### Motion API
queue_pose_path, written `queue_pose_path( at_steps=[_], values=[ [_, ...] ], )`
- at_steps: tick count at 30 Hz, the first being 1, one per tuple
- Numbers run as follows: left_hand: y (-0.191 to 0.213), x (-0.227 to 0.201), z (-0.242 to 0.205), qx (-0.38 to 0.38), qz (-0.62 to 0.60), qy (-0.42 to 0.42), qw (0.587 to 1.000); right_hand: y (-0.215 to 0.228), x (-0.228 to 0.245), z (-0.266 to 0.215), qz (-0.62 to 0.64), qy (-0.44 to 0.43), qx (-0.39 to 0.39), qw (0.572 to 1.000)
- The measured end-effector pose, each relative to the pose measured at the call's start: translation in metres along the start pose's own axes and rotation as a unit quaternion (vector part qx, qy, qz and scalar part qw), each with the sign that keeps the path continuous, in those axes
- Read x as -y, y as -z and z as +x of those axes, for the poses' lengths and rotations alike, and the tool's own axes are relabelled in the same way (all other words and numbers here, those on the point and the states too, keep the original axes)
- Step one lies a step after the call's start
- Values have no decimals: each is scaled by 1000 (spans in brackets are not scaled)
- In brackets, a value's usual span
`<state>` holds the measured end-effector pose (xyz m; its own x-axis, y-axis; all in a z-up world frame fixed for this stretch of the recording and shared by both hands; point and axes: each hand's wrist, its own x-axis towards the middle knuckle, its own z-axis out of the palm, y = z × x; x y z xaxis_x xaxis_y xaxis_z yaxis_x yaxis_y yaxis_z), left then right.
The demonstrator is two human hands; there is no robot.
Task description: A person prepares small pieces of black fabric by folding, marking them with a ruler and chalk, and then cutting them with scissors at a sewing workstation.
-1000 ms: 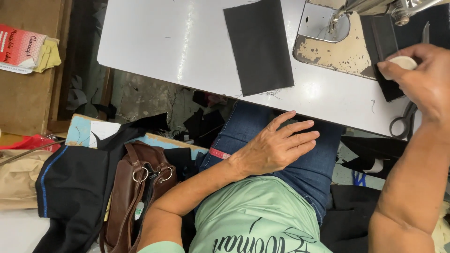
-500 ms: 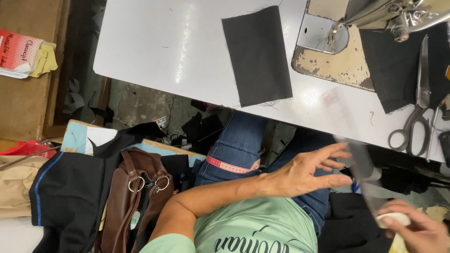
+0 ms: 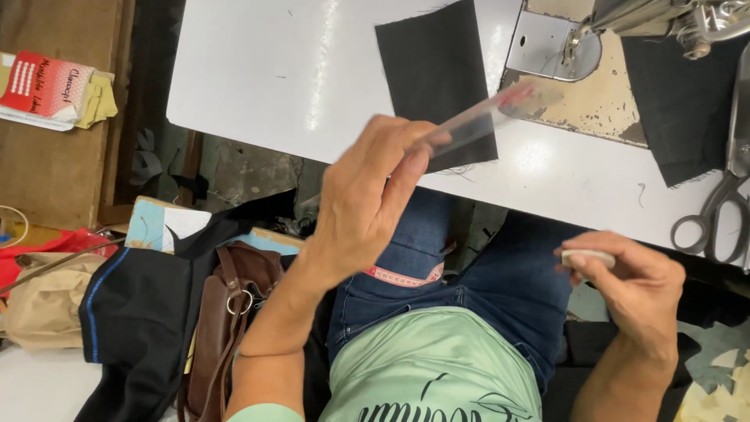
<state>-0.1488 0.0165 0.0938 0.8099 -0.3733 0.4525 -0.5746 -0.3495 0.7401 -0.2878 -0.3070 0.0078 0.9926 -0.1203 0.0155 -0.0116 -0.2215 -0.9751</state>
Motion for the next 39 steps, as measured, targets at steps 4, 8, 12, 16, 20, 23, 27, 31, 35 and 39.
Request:
queue_pose_path(
  at_steps=[4, 8, 12, 16, 20, 23, 27, 31, 35, 39],
  values=[
    [-17, 47, 2, -6, 139, -67, 988, -7, 20, 42, -55, 58, 16, 997],
    [-29, 67, 0, 32, 265, -84, 960, -5, -9, 73, -22, 45, -58, 997],
    [-33, 74, -2, 19, 234, -85, 968, 1, -30, 76, 6, 25, -111, 993],
    [-36, 80, -5, 24, 243, -89, 966, 3, -32, 71, -17, 34, -102, 994],
    [-37, 82, -6, 27, 251, -80, 964, 5, -35, 71, -3, 28, -108, 994],
    [-35, 83, -8, 27, 255, -71, 964, 3, -33, 70, -5, 31, -106, 994],
    [-35, 87, -8, 28, 242, -81, 966, 2, -31, 70, -7, 35, -106, 994],
    [-36, 91, -9, 33, 233, -75, 969, 2, -31, 70, -17, 29, -108, 994],
    [-37, 93, -9, 36, 235, -69, 969, 1, -31, 69, -18, 34, -108, 993],
    [-38, 95, -9, 35, 226, -68, 971, 1, -31, 68, -24, 19, -116, 993]
  ],
)
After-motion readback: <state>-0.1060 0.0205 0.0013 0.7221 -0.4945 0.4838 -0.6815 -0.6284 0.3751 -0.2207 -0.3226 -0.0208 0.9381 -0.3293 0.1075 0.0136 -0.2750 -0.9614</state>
